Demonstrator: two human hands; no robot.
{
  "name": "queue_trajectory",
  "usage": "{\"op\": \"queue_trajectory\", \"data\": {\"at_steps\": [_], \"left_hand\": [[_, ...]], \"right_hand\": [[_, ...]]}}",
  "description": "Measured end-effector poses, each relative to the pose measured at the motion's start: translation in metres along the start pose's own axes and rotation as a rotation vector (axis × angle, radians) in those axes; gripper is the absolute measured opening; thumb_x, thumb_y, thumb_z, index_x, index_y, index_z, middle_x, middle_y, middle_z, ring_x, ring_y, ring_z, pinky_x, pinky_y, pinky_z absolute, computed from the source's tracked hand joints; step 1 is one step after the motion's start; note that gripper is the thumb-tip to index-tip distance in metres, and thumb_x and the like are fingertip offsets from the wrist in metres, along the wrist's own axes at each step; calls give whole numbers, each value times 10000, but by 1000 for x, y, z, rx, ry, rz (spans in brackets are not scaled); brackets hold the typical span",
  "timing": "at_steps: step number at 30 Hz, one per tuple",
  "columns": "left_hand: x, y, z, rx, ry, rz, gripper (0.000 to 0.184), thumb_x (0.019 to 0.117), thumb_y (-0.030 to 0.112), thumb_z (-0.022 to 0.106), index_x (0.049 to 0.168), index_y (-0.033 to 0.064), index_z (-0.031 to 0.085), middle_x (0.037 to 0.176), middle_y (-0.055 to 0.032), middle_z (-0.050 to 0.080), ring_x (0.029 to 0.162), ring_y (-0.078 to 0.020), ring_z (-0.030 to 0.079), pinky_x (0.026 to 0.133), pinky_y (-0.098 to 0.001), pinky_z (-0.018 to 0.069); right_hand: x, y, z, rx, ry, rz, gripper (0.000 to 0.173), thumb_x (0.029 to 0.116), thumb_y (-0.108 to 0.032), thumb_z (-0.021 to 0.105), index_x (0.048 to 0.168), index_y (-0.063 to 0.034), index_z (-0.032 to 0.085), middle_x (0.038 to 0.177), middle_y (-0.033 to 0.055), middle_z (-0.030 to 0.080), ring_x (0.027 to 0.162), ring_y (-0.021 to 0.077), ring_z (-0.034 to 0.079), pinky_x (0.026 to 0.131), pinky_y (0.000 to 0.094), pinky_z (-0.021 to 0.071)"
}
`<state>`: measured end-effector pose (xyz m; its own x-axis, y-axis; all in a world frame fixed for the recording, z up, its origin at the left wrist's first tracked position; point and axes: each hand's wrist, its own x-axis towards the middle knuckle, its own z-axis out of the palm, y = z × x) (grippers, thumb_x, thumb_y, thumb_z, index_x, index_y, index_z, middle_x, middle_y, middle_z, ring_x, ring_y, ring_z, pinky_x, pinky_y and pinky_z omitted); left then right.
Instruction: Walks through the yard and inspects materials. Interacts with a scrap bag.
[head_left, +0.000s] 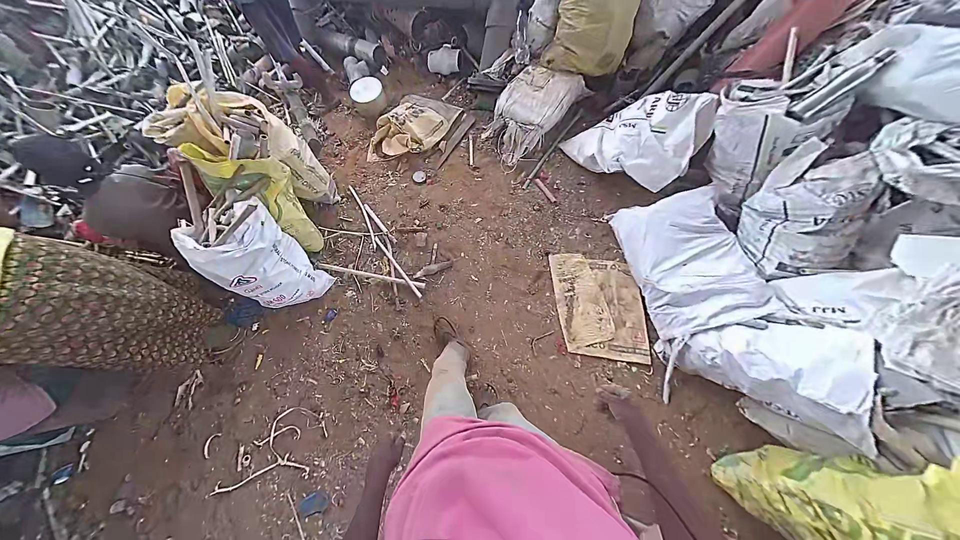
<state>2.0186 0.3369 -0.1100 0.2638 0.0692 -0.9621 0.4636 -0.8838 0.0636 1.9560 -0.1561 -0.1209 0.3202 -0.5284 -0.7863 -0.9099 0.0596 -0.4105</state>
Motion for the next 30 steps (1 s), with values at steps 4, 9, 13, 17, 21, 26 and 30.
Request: {"op": "queue_trajectory", "data": {"at_steps": [4,9,13,17,21,26,30], "left_hand": [[31,43,-54,-33,25,-26,473,1127,284,416,1393,-82,553,1443,-310,546,1399,-422,497,1174,-554,360],[76,100,-126,-163,71,18,468,1124,327,419,1373,-31,589,1392,-280,596,1343,-408,552,1135,-573,400],[69,152,-206,-298,109,70,454,1135,277,393,1395,-58,554,1406,-307,568,1356,-426,528,1146,-564,378],[69,202,-265,-361,164,85,456,1137,279,386,1410,-46,549,1421,-296,565,1369,-419,520,1157,-567,366],[82,240,-290,-398,175,44,461,1136,302,384,1426,-13,553,1436,-266,569,1384,-397,516,1170,-553,360],[93,270,-281,-463,168,-89,442,1123,278,435,1389,-45,579,1422,-289,571,1375,-411,521,1165,-550,368],[83,299,-280,-488,160,-192,451,1112,267,473,1393,-74,564,1437,-306,555,1395,-427,499,1183,-554,347]], "right_hand": [[31,-64,25,-146,-34,-8,260,1055,-113,584,1231,67,651,1011,212,696,813,234,650,794,409,537],[47,-163,48,-187,-49,-44,245,1043,-82,583,1220,77,643,998,208,700,791,225,665,750,388,554],[73,-239,58,-233,-101,-35,290,1055,-119,584,1284,53,623,1065,236,714,854,273,699,780,432,558],[97,-314,68,-289,-113,-40,305,1065,-119,558,1319,43,608,1087,232,710,866,261,684,766,421,535],[131,-386,80,-359,-147,-94,275,1058,-102,563,1271,59,630,1064,242,701,851,271,684,772,432,549],[204,-477,95,-452,-229,-151,281,1046,-111,588,1262,64,631,1118,263,692,928,320,691,849,483,545],[243,-572,98,-393,-273,-231,279,1048,-103,592,1254,83,623,1073,251,691,853,277,687,807,434,564]]}}
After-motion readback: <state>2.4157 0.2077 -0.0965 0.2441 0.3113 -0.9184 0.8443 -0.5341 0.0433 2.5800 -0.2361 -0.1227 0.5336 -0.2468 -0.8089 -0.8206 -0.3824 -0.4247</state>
